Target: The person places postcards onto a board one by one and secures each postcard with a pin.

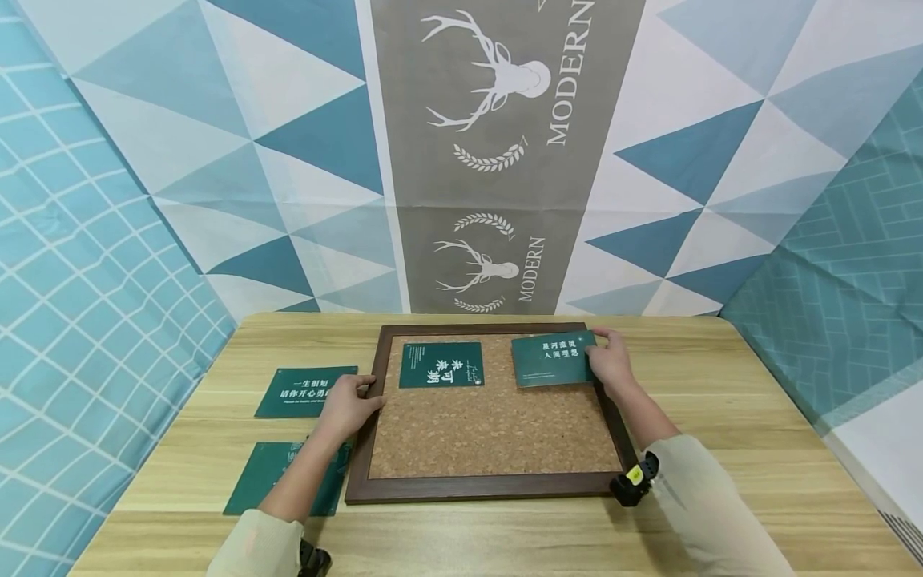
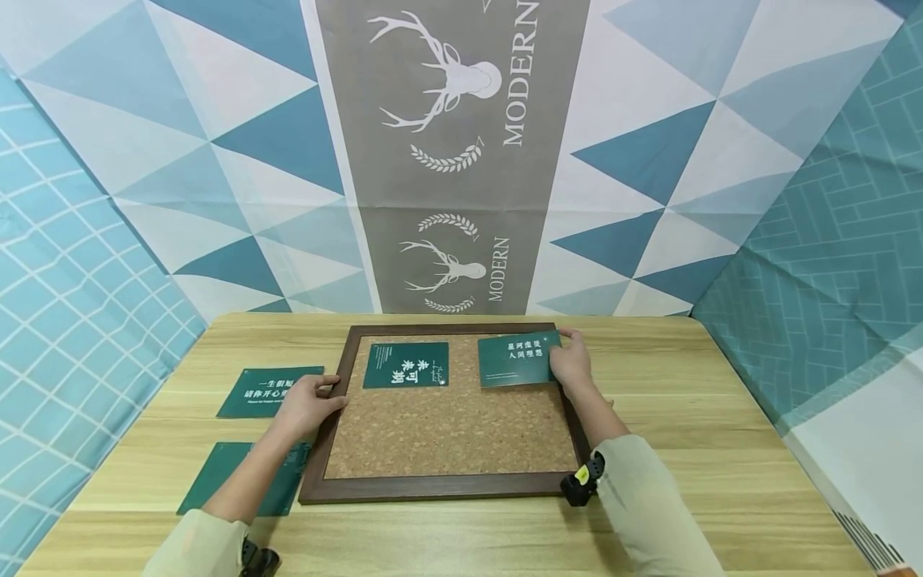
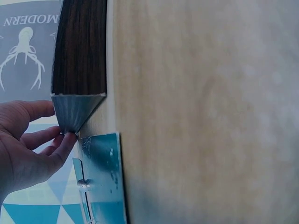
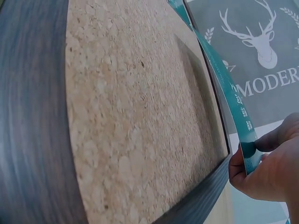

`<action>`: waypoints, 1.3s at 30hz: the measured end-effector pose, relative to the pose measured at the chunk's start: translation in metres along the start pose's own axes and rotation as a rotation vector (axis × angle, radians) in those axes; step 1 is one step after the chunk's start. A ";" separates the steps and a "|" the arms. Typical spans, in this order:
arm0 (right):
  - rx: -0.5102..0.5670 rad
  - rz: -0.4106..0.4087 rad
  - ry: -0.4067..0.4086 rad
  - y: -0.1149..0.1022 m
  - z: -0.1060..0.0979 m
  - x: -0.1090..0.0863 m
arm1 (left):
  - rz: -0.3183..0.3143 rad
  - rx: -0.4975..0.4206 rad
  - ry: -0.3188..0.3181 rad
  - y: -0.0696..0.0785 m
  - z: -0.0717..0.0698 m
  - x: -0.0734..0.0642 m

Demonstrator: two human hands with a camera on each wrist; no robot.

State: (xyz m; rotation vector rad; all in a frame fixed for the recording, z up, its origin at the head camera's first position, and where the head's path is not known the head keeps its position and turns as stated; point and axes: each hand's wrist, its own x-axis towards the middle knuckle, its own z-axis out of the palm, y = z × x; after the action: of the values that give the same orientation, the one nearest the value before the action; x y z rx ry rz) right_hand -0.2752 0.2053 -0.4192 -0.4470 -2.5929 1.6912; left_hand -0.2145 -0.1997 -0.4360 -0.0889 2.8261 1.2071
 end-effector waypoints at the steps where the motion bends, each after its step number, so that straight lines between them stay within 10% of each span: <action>1: 0.004 0.003 0.000 0.000 0.001 0.000 | 0.000 0.000 0.000 0.000 0.000 0.000; 39: -0.017 0.006 -0.042 0.001 0.031 0.008 | 0.000 0.004 0.003 -0.002 0.001 0.002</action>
State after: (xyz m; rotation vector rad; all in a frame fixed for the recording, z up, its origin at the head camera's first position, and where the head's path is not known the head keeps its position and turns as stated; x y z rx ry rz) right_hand -0.2882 0.1795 -0.4340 -0.4238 -2.6398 1.7000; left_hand -0.2162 -0.2007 -0.4382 -0.0903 2.8314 1.2028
